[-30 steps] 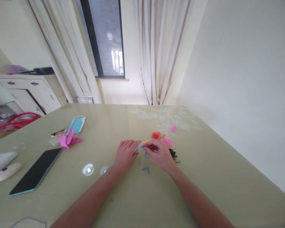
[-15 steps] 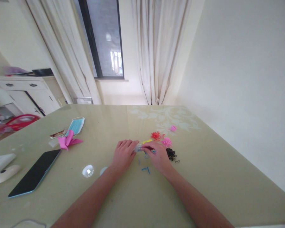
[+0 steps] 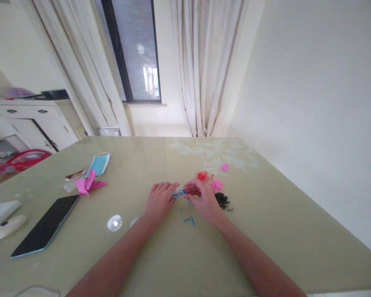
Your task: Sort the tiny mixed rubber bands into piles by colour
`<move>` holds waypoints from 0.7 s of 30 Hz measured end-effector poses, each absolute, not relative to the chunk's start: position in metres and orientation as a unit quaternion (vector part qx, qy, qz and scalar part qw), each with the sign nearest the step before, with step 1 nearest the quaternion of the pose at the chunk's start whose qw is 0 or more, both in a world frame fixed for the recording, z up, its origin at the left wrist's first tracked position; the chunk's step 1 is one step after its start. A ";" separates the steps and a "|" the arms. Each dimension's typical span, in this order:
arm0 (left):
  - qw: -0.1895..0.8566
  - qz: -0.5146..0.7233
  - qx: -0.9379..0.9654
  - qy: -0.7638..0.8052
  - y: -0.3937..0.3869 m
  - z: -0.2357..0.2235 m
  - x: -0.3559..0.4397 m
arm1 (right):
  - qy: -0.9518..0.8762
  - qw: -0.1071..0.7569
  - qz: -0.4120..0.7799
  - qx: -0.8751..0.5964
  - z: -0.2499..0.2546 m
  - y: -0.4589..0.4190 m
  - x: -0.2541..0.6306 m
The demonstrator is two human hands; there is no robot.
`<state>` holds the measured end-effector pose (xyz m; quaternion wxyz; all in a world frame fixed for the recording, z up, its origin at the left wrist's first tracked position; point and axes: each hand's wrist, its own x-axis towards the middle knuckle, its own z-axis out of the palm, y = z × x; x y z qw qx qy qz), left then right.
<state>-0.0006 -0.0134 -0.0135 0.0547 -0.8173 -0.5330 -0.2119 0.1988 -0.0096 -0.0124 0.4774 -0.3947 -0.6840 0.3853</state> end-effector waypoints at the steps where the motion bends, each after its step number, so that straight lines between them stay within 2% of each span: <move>1: 0.057 -0.210 -0.819 -0.531 -0.013 -0.014 0.000 | -0.677 0.482 0.389 -0.398 -0.013 -0.010 0.199; 8: 0.035 -0.228 -0.832 -0.504 -0.012 -0.015 -0.003 | -0.645 0.516 0.387 -0.410 -0.008 -0.012 0.199; 17: -0.113 -0.316 -0.811 -0.480 -0.012 -0.018 0.004 | -0.643 0.527 0.457 -0.315 -0.001 -0.015 0.204; 21: -0.170 -0.370 -0.775 -0.484 -0.012 -0.016 0.006 | -0.630 0.575 0.412 -0.321 0.002 -0.014 0.207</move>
